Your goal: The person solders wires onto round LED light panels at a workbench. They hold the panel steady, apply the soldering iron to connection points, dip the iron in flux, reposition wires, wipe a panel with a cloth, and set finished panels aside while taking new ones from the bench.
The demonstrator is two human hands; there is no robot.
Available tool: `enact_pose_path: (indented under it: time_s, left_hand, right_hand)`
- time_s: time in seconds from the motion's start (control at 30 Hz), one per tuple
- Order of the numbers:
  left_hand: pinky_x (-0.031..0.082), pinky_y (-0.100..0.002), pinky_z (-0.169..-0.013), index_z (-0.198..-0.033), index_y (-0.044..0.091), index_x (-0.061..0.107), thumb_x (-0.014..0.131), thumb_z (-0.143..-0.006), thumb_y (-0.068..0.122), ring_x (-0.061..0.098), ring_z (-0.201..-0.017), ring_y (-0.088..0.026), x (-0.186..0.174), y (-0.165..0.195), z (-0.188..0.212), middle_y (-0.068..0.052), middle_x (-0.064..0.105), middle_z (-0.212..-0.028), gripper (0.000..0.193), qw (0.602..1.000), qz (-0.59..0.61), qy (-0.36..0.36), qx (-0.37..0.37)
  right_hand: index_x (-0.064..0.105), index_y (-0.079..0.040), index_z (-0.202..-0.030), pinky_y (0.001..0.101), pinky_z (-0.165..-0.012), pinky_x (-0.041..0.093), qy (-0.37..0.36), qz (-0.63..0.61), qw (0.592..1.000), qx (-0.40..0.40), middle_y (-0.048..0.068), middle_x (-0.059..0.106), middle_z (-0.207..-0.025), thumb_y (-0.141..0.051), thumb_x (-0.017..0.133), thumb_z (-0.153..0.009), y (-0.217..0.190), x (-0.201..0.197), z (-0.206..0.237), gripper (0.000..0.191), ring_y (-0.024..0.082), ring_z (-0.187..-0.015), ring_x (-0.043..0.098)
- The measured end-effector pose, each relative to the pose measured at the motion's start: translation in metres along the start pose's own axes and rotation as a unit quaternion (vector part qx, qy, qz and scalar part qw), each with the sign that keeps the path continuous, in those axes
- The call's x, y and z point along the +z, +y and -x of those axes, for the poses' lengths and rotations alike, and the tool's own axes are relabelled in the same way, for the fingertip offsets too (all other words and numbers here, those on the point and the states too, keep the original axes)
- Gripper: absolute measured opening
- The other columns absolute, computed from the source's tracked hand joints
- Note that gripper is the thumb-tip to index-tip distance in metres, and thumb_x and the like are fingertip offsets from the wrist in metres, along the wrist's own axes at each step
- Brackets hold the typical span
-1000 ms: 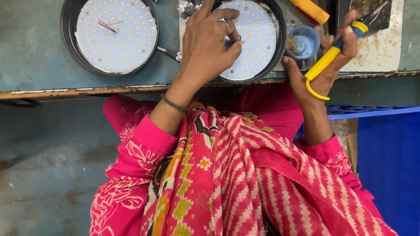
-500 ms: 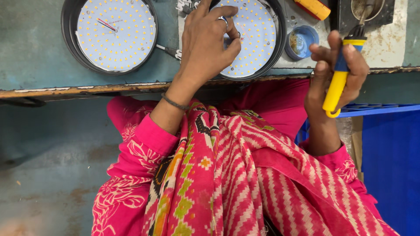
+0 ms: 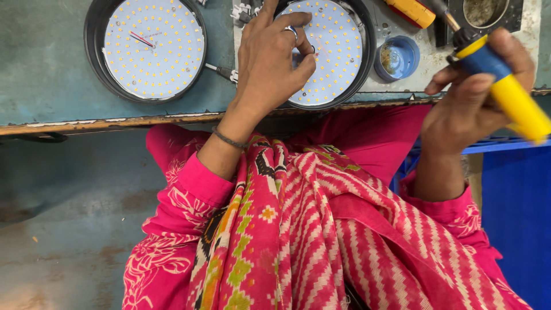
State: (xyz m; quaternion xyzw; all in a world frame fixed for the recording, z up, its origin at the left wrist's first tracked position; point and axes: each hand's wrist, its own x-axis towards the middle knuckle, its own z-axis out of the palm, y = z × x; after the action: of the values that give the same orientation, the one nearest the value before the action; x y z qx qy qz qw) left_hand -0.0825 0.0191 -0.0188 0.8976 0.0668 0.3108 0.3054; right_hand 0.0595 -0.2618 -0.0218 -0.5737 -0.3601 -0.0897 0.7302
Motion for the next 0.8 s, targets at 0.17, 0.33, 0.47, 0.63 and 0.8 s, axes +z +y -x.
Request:
enact_pose_path:
  time_s: [0.17, 0.33, 0.47, 0.63, 0.8]
  left_hand:
    - [0.041, -0.052, -0.112, -0.082, 0.010, 0.073, 0.079, -0.085, 0.018, 0.045, -0.146, -0.034, -0.007, -0.010, -0.001, -0.003, 0.071, -0.134, 0.010, 0.999, 0.029, -0.036, 0.025]
    - [0.038, -0.056, -0.113, -0.077, 0.012, 0.075, 0.079, -0.080, 0.017, 0.039, -0.148, -0.038, -0.005, -0.013, -0.006, -0.005, 0.071, -0.131, 0.008, 0.999, 0.021, -0.024, 0.037]
    - [0.038, -0.056, -0.115, -0.075, 0.012, 0.074, 0.078, -0.078, 0.016, 0.040, -0.148, -0.038, -0.003, -0.011, -0.006, -0.005, 0.072, -0.130, 0.006, 0.999, 0.018, -0.023, 0.024]
    - [0.039, -0.057, -0.115, -0.075, 0.010, 0.073, 0.077, -0.078, 0.015, 0.040, -0.149, -0.038, -0.004, -0.009, -0.007, -0.006, 0.073, -0.131, 0.007, 0.999, 0.023, -0.025, 0.023]
    - [0.039, -0.057, -0.113, -0.074, 0.010, 0.071, 0.077, -0.078, 0.014, 0.039, -0.148, -0.039, -0.005, -0.007, -0.007, -0.007, 0.073, -0.131, 0.008, 0.999, 0.024, -0.025, 0.025]
  right_hand:
    - [0.056, 0.004, -0.127, 0.0273, -0.048, 0.041, 0.047, -0.070, 0.996, 0.037, 0.014, 0.061, -0.088, -0.038, 0.070, -0.113, -0.017, 0.001, -0.011, 0.046, 0.019, -0.058, 0.056]
    - [0.056, 0.002, -0.115, 0.0254, -0.050, 0.036, 0.029, -0.026, 0.997, 0.072, 0.007, 0.053, -0.081, -0.016, 0.072, -0.114, -0.034, 0.013, -0.024, 0.024, 0.013, -0.052, 0.047]
    - [0.057, 0.002, -0.107, 0.0219, -0.048, 0.036, -0.008, 0.035, 0.994, 0.106, 0.008, 0.057, -0.080, -0.008, 0.072, -0.107, -0.040, 0.022, -0.032, 0.018, 0.011, -0.049, 0.046]
    - [0.057, 0.003, -0.106, 0.0200, -0.051, 0.038, -0.039, 0.065, 0.988, 0.137, 0.010, 0.062, -0.083, -0.003, 0.069, -0.105, -0.040, 0.033, -0.037, 0.014, 0.010, -0.053, 0.049]
    - [0.058, 0.003, -0.105, 0.0195, -0.054, 0.041, -0.067, 0.084, 0.984, 0.144, 0.008, 0.061, -0.082, -0.002, 0.070, -0.105, -0.041, 0.041, -0.037, 0.013, 0.008, -0.056, 0.051]
